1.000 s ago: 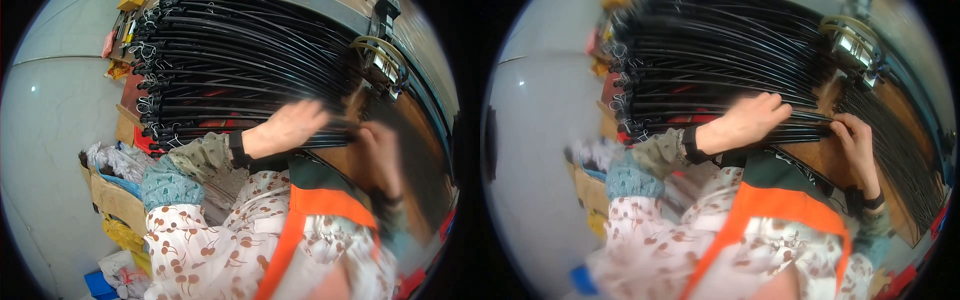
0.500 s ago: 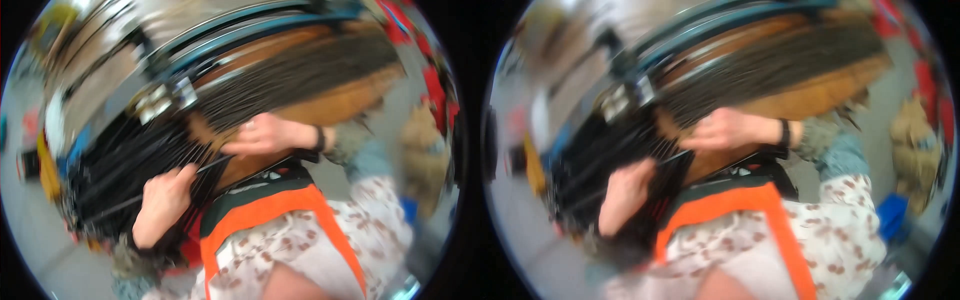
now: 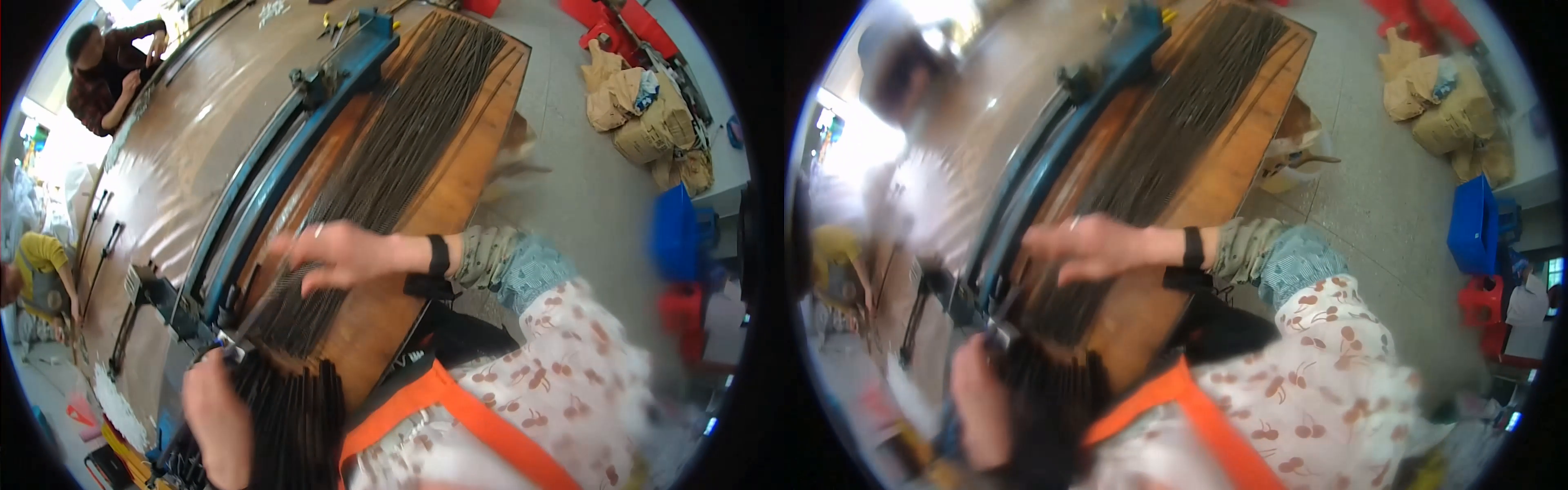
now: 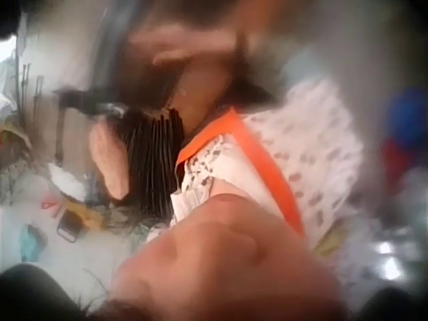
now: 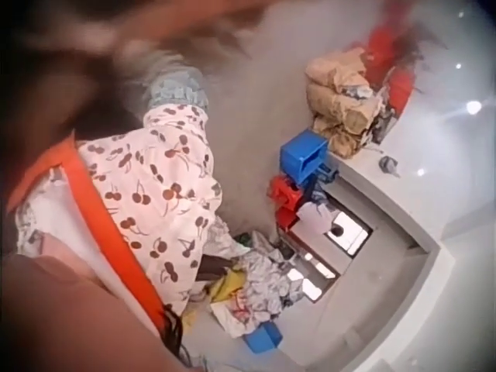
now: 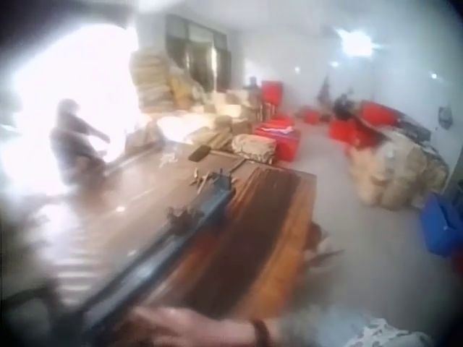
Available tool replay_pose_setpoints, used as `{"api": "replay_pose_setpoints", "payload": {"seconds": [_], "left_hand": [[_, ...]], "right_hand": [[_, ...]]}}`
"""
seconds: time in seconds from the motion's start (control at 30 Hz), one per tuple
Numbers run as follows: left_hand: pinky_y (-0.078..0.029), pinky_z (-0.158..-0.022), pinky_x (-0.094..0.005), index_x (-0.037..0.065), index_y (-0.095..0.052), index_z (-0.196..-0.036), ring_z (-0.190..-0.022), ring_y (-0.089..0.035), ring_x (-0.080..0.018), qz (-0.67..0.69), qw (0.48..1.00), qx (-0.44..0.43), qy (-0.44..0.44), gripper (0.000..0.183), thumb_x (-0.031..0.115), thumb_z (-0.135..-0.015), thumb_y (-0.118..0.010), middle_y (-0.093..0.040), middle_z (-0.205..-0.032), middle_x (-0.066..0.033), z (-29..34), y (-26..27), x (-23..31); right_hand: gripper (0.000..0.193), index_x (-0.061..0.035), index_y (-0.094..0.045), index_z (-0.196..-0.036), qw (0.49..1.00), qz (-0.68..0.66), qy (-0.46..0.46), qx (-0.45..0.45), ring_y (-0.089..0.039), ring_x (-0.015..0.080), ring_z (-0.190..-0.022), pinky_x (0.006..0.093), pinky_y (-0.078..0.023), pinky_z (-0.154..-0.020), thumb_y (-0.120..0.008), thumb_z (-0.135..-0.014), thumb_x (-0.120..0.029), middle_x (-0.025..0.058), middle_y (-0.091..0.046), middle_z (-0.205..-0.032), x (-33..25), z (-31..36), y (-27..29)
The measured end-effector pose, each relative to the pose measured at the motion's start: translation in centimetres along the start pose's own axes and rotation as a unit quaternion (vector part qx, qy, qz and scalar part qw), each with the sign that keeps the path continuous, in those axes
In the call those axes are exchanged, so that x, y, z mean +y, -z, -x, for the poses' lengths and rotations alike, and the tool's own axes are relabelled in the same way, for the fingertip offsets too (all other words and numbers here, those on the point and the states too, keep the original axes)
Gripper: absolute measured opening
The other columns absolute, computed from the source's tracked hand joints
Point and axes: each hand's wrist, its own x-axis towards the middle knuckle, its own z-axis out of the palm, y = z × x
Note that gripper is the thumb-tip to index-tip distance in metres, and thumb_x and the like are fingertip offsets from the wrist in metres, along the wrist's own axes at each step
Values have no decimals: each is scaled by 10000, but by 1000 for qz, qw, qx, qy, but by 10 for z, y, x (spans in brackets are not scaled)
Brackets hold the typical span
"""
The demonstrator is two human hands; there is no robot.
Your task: Operating a manual weaving machine to process long black strands.
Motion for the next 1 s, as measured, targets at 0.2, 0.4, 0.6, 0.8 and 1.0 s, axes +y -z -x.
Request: {"api": "replay_pose_setpoints", "payload": {"seconds": [0.2,0.4,0.6,0.8,1.0], "left_hand": [[-456,-635,-434,113,-589,-1343,-726,-577,-317,-72,993,-78,-60,501,-2,-857,-633,-536,-812,-127,-85,-1,-25],[-474,-707,-424,0,-494,-1383,-803,-592,-312,-67,990,25,-121,523,-42,-863,-530,-571,-846,-133,-127,-21,-18],[-487,-666,-429,25,-592,-1109,-779,-604,-326,-61,994,15,-94,222,24,-888,-596,-586,-842,-132,-132,-23,-27],[-468,-682,-442,55,-586,-1274,-787,-599,-364,12,997,72,-18,359,-7,-920,-574,-590,-885,-170,-110,-8,-43],[-432,-645,-430,91,-623,-1281,-721,-542,-318,-52,998,37,-14,410,-23,-889,-603,-497,-787,-145,-68,9,-56]], "right_hand": [[564,-105,-622,-1297,963,227,-141,-37,-715,268,-776,348,-570,-662,-742,-849,-426,108,-734,-1069,19,-8,57],[495,-132,-629,-1278,936,308,-162,58,-703,190,-733,315,-554,-628,-734,-867,-388,117,-719,-901,53,-16,125],[292,-118,-659,-1185,892,421,-122,110,-647,193,-578,333,-559,-564,-658,-916,-232,76,-708,-948,74,-17,119],[540,-19,-549,-1377,958,278,-12,65,-621,160,-758,289,-511,-666,-606,-973,-374,41,-614,-786,17,-37,57],[203,-103,-766,-1021,982,84,-123,112,-602,141,-806,288,-489,-703,-734,-890,-254,27,-672,-861,16,-31,50]]}}
